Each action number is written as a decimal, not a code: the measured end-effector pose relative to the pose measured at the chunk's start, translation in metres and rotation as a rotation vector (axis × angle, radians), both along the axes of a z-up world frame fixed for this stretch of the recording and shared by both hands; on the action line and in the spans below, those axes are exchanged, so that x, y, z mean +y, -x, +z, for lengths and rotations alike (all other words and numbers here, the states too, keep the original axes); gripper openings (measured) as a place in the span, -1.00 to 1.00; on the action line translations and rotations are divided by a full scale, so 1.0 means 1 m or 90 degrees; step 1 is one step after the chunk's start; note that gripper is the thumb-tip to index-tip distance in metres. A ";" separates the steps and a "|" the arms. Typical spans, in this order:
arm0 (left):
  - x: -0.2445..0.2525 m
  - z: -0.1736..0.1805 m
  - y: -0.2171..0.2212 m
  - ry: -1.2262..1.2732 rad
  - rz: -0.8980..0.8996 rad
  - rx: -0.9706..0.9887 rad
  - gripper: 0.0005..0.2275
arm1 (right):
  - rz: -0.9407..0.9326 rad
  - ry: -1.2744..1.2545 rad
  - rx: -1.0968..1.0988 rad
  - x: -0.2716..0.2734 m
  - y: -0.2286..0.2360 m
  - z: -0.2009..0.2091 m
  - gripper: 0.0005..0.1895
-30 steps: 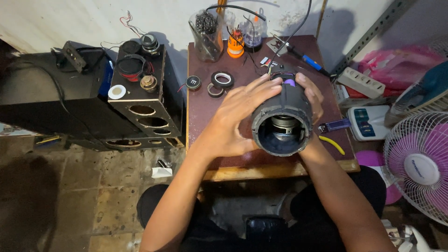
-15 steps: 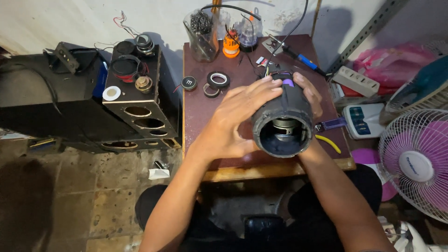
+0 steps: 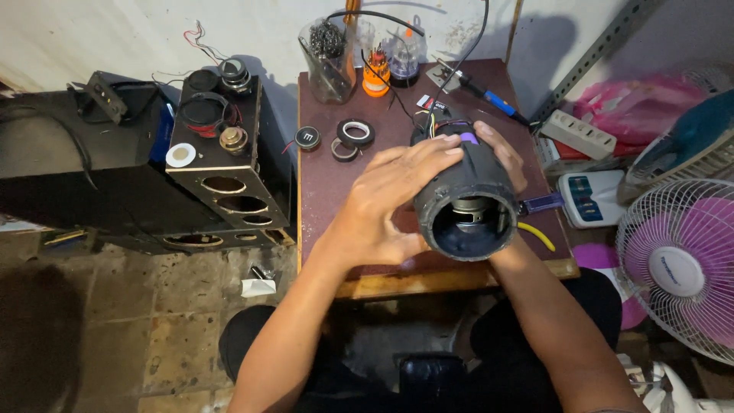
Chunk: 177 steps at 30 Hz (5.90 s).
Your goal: The person assembles a speaker unit by hand, placing a speaker driver into a cylindrical enclosure and connecting wires. They then place the assembled unit on the table and handle a second speaker driver.
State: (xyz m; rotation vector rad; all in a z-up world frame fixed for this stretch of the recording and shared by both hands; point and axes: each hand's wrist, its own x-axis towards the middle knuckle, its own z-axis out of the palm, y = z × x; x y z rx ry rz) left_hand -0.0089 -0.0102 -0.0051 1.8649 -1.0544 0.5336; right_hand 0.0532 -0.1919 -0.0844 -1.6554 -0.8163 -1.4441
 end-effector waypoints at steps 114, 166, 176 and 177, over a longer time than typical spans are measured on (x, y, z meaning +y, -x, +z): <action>-0.010 -0.044 -0.047 0.544 0.242 0.022 -0.34 | 0.216 -0.396 0.478 -0.030 -0.032 0.029 -0.66; 0.003 -0.063 -0.053 0.375 0.167 0.064 -0.23 | 0.202 -0.420 0.472 -0.022 -0.029 0.050 -0.57; 0.028 -0.060 -0.055 0.258 0.172 0.199 -0.15 | 0.211 -0.429 0.673 -0.023 -0.036 0.056 -0.47; 0.030 -0.061 -0.056 0.263 0.191 0.213 -0.15 | 0.217 -0.439 0.709 -0.020 -0.033 0.061 -0.45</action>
